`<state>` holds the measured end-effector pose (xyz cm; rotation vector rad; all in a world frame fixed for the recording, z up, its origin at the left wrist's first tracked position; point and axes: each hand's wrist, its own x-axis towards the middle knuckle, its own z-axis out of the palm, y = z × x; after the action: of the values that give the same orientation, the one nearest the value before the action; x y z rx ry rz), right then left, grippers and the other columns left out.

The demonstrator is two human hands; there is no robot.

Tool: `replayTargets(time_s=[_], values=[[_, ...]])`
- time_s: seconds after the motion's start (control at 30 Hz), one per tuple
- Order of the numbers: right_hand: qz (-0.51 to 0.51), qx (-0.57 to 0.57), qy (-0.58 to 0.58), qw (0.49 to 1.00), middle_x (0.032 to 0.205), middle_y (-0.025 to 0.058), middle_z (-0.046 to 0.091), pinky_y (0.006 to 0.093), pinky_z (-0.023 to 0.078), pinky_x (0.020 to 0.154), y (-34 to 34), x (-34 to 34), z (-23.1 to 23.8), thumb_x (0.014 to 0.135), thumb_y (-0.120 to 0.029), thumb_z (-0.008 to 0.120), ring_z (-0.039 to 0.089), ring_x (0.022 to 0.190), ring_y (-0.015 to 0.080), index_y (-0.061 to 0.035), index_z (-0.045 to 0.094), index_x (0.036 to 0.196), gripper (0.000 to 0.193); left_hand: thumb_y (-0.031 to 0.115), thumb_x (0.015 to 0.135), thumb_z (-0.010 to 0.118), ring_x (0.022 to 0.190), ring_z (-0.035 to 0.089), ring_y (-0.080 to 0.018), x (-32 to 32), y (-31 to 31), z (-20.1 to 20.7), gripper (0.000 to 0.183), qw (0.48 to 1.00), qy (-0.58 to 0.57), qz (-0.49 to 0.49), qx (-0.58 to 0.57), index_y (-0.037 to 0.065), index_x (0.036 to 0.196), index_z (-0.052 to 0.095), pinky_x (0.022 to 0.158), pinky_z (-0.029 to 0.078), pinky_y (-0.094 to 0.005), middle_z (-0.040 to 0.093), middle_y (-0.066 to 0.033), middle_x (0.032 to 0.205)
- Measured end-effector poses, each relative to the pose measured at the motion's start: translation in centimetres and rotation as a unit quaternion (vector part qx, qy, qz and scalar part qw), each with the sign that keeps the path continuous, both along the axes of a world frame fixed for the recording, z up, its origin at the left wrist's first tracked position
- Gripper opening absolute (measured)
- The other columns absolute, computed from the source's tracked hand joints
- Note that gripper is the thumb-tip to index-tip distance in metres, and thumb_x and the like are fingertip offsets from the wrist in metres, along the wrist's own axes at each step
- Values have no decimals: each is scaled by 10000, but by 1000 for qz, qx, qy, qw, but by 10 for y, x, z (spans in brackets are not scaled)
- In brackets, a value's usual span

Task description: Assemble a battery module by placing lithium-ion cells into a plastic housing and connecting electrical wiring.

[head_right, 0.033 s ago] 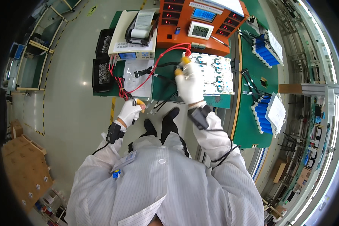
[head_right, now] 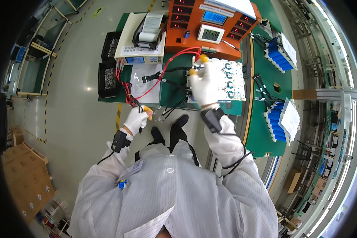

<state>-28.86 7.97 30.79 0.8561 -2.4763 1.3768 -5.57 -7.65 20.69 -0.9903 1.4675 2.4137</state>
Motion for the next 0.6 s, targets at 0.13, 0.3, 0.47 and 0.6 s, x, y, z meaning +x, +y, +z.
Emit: replayTargets(time_s=[0.13,0.3,0.47,0.6], values=[[48,-8,-91,995,982,77,672,288,526,699,-3,-59,-7,786,-35,743,628,725,132,-69,402,1441,739,199,961,580,421,372,-75,14,-4,7,234,982,87,33,162,17,1101,620,412,291,-253,664,-102,818],[180,68,-246,950,932,13,658,244,482,734,-5,-104,-12,860,-47,720,579,797,78,-32,628,1122,278,287,985,551,522,478,-122,24,-3,1,394,950,196,35,240,24,1278,561,485,369,-259,679,-168,999],[353,17,-300,886,1005,-5,669,257,499,789,-11,-63,58,847,-12,733,600,880,85,-33,626,1188,357,673,907,500,946,696,-336,12,4,-10,818,936,220,62,268,-8,1360,489,710,581,-437,616,-249,1243],[446,141,-345,813,970,52,716,274,514,854,-20,-81,82,828,-164,795,657,925,123,-13,654,1190,416,847,804,413,1066,643,-411,-21,12,37,1066,909,205,146,332,-71,1342,481,872,540,-525,607,-264,1256]])
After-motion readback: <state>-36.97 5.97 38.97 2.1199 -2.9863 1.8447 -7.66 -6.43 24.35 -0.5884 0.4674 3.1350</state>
